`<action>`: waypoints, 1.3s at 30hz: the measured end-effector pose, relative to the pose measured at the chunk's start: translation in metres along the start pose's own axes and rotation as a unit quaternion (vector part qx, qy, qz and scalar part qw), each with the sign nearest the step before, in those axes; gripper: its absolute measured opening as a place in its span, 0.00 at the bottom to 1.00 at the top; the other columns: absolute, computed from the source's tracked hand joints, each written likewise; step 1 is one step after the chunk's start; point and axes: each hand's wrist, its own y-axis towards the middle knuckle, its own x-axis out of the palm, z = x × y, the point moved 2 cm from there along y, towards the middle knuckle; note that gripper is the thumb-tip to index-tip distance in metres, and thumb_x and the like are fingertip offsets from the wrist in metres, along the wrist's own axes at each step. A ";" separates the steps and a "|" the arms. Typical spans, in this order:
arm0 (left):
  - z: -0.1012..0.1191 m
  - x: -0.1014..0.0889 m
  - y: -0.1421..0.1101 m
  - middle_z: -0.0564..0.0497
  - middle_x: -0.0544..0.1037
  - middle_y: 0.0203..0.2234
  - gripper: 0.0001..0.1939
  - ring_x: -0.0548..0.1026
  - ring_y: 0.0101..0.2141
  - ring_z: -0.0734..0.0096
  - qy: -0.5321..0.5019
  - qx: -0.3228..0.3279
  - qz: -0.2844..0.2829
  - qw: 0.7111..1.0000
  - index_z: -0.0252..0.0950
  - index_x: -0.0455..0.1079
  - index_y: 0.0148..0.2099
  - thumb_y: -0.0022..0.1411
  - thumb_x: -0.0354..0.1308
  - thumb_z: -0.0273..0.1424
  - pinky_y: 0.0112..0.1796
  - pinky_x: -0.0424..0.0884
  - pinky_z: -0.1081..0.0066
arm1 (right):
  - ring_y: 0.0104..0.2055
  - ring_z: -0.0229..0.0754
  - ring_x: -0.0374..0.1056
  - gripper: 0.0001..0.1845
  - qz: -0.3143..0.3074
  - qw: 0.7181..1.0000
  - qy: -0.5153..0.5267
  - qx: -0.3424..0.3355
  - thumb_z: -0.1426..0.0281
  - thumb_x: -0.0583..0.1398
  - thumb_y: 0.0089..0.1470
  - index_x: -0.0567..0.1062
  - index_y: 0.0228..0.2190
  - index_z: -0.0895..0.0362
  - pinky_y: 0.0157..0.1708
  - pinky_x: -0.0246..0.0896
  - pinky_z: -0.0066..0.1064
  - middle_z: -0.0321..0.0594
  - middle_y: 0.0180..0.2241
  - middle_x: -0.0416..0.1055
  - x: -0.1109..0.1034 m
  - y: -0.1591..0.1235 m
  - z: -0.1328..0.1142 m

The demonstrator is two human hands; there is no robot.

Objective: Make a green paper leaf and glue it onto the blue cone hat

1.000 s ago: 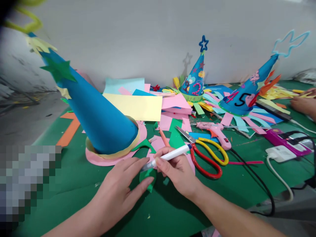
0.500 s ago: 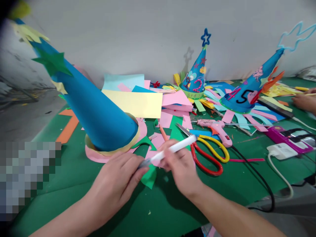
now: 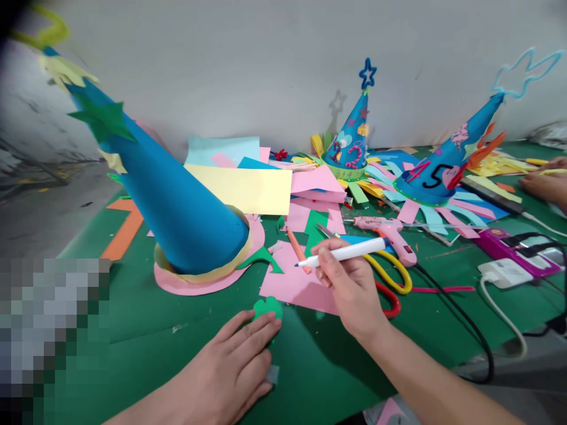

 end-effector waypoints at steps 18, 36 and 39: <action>0.005 0.010 -0.012 0.50 0.78 0.39 0.14 0.73 0.43 0.67 0.067 -0.006 0.093 0.993 0.36 0.66 0.28 0.62 0.47 0.35 0.50 0.61 0.67 | 0.39 0.46 0.64 0.19 -0.333 0.741 -0.531 -0.241 0.76 0.51 0.57 0.66 0.50 0.57 0.36 0.63 0.38 0.46 0.35 0.72 0.023 -0.028 0.022; -0.001 0.021 -0.013 0.59 0.80 0.30 0.18 0.76 0.35 0.80 0.072 -0.033 0.213 0.974 0.35 0.71 0.35 0.67 0.40 0.27 0.56 0.51 0.76 | 0.32 0.42 0.66 0.18 -0.293 0.807 -0.440 -0.263 0.76 0.53 0.54 0.65 0.47 0.54 0.31 0.63 0.33 0.42 0.33 0.72 0.022 -0.022 0.024; -0.001 0.021 -0.012 0.59 0.79 0.31 0.18 0.76 0.36 0.78 0.077 -0.025 0.203 0.976 0.37 0.70 0.31 0.67 0.40 0.26 0.54 0.54 0.75 | 0.31 0.41 0.66 0.17 -0.264 0.815 -0.422 -0.298 0.74 0.55 0.52 0.67 0.46 0.54 0.29 0.63 0.33 0.42 0.31 0.72 0.021 -0.019 0.016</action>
